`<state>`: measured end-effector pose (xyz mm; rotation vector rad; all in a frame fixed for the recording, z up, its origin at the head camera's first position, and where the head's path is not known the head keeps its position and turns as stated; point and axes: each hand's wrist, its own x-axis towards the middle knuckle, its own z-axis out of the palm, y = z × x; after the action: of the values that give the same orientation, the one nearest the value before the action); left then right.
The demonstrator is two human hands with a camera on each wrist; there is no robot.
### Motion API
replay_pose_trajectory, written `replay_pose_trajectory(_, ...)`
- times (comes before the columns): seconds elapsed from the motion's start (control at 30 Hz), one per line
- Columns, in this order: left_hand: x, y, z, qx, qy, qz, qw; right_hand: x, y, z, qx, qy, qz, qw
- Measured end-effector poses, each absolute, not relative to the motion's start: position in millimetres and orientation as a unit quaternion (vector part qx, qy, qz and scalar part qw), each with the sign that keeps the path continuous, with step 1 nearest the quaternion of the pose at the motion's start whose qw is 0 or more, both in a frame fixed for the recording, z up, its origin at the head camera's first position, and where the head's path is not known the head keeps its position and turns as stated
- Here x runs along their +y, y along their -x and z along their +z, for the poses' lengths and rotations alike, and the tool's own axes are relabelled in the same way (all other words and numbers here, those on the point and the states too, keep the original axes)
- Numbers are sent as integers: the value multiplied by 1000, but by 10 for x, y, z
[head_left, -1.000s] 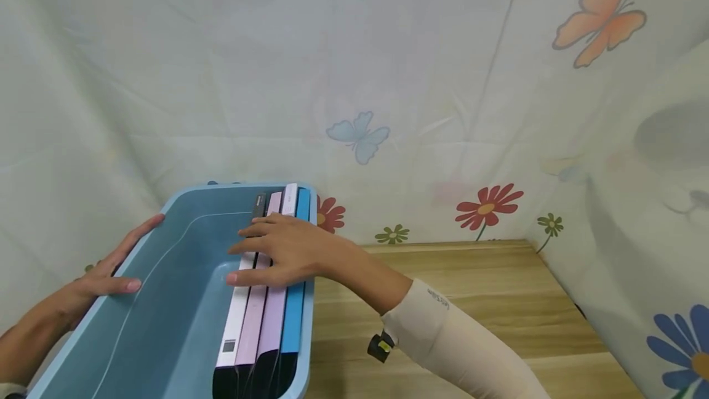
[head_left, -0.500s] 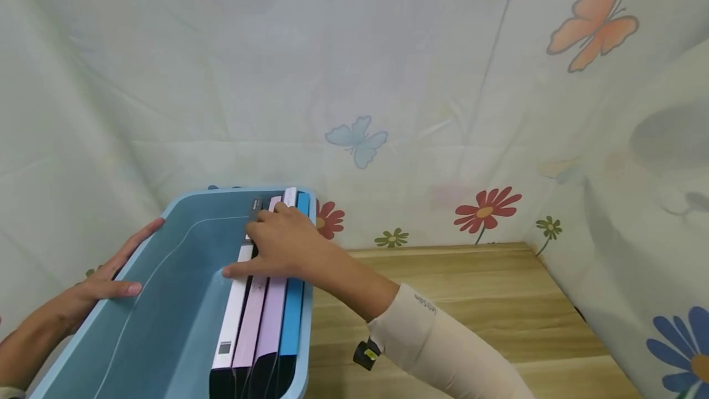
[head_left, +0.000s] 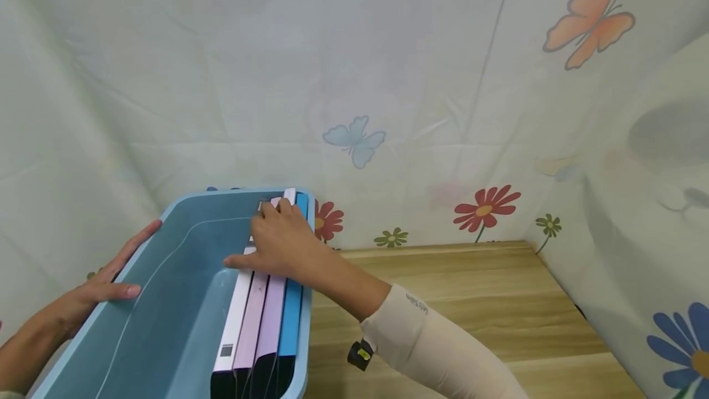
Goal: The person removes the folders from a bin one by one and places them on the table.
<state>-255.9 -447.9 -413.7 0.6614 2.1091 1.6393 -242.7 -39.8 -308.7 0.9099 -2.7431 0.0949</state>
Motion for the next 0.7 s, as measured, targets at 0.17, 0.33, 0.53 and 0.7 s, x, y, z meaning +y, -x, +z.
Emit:
replay_pose_trajectory(0.17, -4459, 2590, -4161, 760, -239, 574, 187, -424, 2476, -3089, -943, -311, 32, 117)
replay_pose_trajectory(0.33, -4484, 2600, -4169, 777, -231, 555, 185, -494, 2517, -3092, -945, -310, 46, 98)
replay_pose_trajectory(0.53, -4467, 2640, -4195, 782, -239, 548, 176, -560, 2529, -3132, -949, -295, 54, 95)
replay_pose_trajectory(0.7, -4524, 2653, -4274, 810, -231, 517, 150, -605, 2545, -3182, -946, -300, 70, 103)
